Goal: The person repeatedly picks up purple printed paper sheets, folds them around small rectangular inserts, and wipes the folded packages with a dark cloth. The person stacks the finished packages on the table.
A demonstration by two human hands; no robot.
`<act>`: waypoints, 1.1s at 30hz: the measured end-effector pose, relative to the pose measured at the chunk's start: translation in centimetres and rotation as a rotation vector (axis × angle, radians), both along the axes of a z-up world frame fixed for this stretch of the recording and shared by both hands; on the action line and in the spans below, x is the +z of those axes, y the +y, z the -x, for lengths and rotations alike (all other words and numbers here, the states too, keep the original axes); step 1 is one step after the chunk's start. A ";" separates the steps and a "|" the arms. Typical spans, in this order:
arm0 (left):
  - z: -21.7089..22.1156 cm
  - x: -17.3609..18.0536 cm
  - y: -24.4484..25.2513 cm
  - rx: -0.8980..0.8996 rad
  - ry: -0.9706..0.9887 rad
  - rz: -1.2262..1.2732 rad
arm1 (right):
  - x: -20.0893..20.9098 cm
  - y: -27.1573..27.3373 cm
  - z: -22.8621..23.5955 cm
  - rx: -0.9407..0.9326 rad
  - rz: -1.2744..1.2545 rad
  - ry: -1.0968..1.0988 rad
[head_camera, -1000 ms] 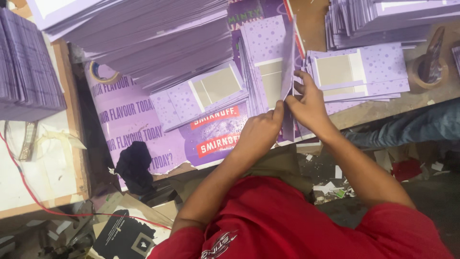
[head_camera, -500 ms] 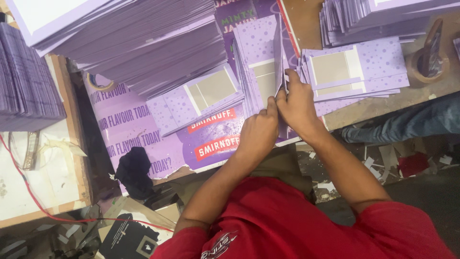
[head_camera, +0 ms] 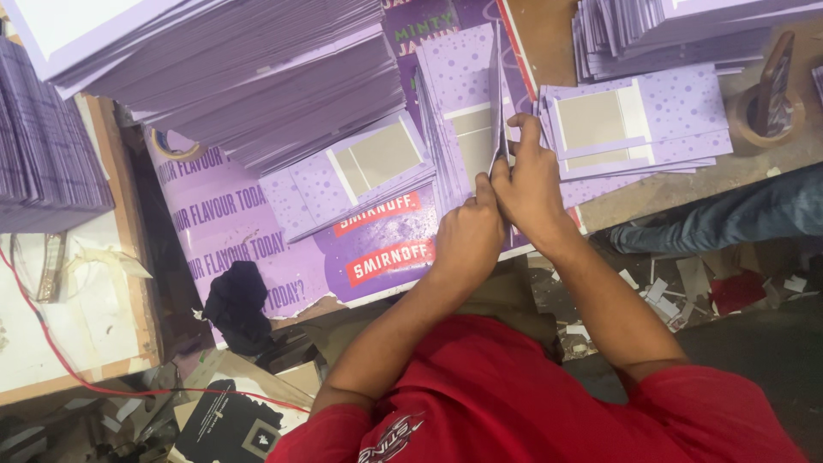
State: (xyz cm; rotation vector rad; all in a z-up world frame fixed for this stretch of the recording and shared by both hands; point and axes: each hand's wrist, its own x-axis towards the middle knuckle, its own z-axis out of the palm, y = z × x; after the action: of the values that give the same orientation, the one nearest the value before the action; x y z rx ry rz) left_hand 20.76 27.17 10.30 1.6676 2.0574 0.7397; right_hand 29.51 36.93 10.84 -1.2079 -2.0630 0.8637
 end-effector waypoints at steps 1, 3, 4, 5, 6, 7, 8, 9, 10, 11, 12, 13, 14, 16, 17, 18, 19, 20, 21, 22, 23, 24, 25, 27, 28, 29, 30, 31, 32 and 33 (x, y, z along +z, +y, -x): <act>0.0 0.0 0.1 0.007 -0.013 0.001 | 0.0 0.0 0.0 -0.003 0.007 -0.002; -0.1 0.2 0.1 0.022 -0.038 0.004 | 0.1 0.0 0.1 -0.007 0.016 -0.011; -0.1 0.3 0.1 0.028 -0.046 0.001 | 0.2 0.0 0.1 -0.007 0.019 -0.018; -0.2 0.4 0.1 0.033 -0.054 -0.002 | 0.2 0.0 0.1 -0.008 0.022 -0.025; -0.2 0.5 0.2 0.038 -0.062 -0.004 | 0.2 0.0 0.1 -0.006 0.024 -0.017; -0.2 0.6 0.1 0.036 -0.075 0.002 | 0.2 0.0 0.1 -0.005 0.025 -0.010; -0.2 0.6 0.1 0.034 -0.089 0.008 | 0.2 0.0 0.1 -0.004 0.027 -0.003; -0.2 0.7 0.1 0.031 -0.102 0.014 | 0.1 0.0 0.1 -0.010 0.044 -0.005; -0.2 0.8 0.1 0.031 -0.123 0.011 | 0.1 0.1 0.1 -0.016 0.061 -0.006; -0.1 0.9 0.1 0.032 -0.143 0.009 | 0.0 0.1 0.1 -0.021 0.078 -0.007; -0.1 0.9 0.1 0.033 -0.163 0.006 | 0.0 0.1 0.1 -0.014 0.050 -0.003; 0.0 1.0 0.1 0.030 -0.171 0.004 | 0.0 0.2 0.1 -0.006 0.021 0.001; 0.0 1.1 0.2 0.027 -0.179 0.001 | 0.0 0.2 0.1 0.002 -0.008 0.005; -0.1 1.2 0.2 0.026 -0.198 0.003 | 0.0 0.3 0.0 0.004 0.020 0.013; 0.0 1.2 0.2 0.029 -0.208 0.007 | 0.0 0.3 0.0 0.005 0.034 0.018; 0.0 1.2 0.2 0.031 -0.218 0.011 | 0.0 0.3 0.1 0.007 0.045 0.016; 0.0 1.3 0.3 0.033 -0.214 0.009 | 0.0 0.3 0.1 0.007 0.057 0.014; 0.0 1.3 0.3 0.034 -0.209 0.007 | 0.1 0.3 0.1 0.008 0.068 0.013; -0.1 1.3 0.3 0.036 -0.206 0.006 | 0.1 0.3 0.0 0.011 0.069 0.020; -0.2 1.3 0.3 0.040 -0.212 0.015 | 0.1 0.3 0.0 0.014 0.071 0.027; -0.3 1.4 0.3 0.043 -0.217 0.023 | 0.1 0.3 0.0 0.017 0.071 0.035; -0.3 1.5 0.2 0.047 -0.222 0.030 | 0.1 0.3 -0.1 0.016 0.074 0.032; -0.3 1.5 0.2 0.047 -0.219 0.028 | 0.1 0.3 -0.1 0.017 0.076 0.029; -0.4 1.7 0.2 0.047 -0.213 0.024 | 0.2 0.3 0.0 0.006 0.079 0.021; -0.4 1.7 0.2 0.050 -0.214 0.025 | 0.3 0.3 0.1 -0.004 0.080 0.015; -0.4 1.8 0.2 0.054 -0.216 0.027 | 0.3 0.3 0.1 -0.015 0.083 0.009; -0.4 1.7 0.2 0.058 -0.219 0.029 | 0.4 0.2 0.2 -0.015 0.066 0.010; -0.5 1.7 0.2 0.062 -0.208 0.031 | 0.4 0.1 0.3 -0.015 0.048 0.012; -0.5 1.7 0.2 0.066 -0.198 0.032 | 0.5 0.1 0.4 -0.016 0.031 0.014; -0.5 1.6 0.2 0.071 -0.188 0.034 | 0.5 0.0 0.4 -0.026 0.046 -0.004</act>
State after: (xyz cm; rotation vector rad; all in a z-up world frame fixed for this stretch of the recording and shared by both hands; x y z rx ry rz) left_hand 21.31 27.39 11.88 1.4534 1.9943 0.8460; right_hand 29.09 36.97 11.36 -1.2588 -2.0360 0.9016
